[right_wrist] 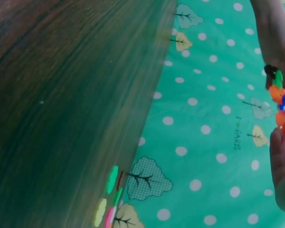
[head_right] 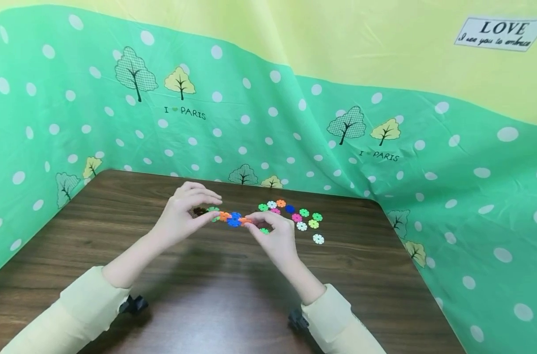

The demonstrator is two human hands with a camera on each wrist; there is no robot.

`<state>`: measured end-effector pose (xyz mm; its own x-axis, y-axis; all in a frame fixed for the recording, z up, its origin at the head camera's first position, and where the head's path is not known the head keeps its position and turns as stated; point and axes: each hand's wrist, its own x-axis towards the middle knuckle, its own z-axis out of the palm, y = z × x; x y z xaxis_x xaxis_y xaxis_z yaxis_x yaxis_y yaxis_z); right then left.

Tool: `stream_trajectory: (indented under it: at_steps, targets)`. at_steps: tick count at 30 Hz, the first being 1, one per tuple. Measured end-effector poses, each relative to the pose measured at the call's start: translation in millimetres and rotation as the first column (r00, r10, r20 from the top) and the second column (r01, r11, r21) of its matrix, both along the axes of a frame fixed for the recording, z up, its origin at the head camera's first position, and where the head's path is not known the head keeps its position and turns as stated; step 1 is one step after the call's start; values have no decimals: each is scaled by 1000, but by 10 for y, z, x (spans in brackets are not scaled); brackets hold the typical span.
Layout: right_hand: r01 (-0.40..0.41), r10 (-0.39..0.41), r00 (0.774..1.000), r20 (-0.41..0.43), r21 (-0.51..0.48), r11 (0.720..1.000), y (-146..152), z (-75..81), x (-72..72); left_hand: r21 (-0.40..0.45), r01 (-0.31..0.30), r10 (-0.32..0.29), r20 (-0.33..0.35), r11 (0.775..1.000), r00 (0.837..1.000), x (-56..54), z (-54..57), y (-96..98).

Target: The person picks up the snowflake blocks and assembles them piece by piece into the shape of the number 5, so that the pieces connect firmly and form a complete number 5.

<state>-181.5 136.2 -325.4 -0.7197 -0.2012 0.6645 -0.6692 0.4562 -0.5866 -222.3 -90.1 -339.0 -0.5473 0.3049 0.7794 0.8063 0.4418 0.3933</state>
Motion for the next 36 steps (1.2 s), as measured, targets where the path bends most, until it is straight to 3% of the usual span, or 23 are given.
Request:
stream_trajectory:
  at_steps: [3, 6, 12, 17, 25, 30, 36]
  targets:
    - [56, -56, 998, 5, -36, 998, 31, -16, -3, 100, -44, 49, -41, 994, 998, 75, 1, 21]
    - [84, -85, 996, -19, -73, 994, 40, -26, -10, 159, -75, 83, -42, 984, 996, 145, -35, 68]
    - [111, -118, 986, -118, -67, 992, 8, -36, -16, 182, -120, 108, 77, 976, 991, 173, -189, 192]
    - [105, -115, 984, -137, -75, 992, -9, -47, -17, 219, -134, 95, 179, 966, 979, 165, -256, 288]
    - [45, -55, 989, -136, -77, 996, -54, -69, -2, 246, -141, 57, 319, 959, 946, 168, -276, 447]
    - [27, -35, 995, -96, -79, 997, -60, -65, 16, 283, -141, 23, 383, 949, 923, 172, -266, 465]
    - [1, -2, 1000, -21, -70, 998, -31, -62, 25, 318, -122, -42, 463, 940, 886, 156, -239, 458]
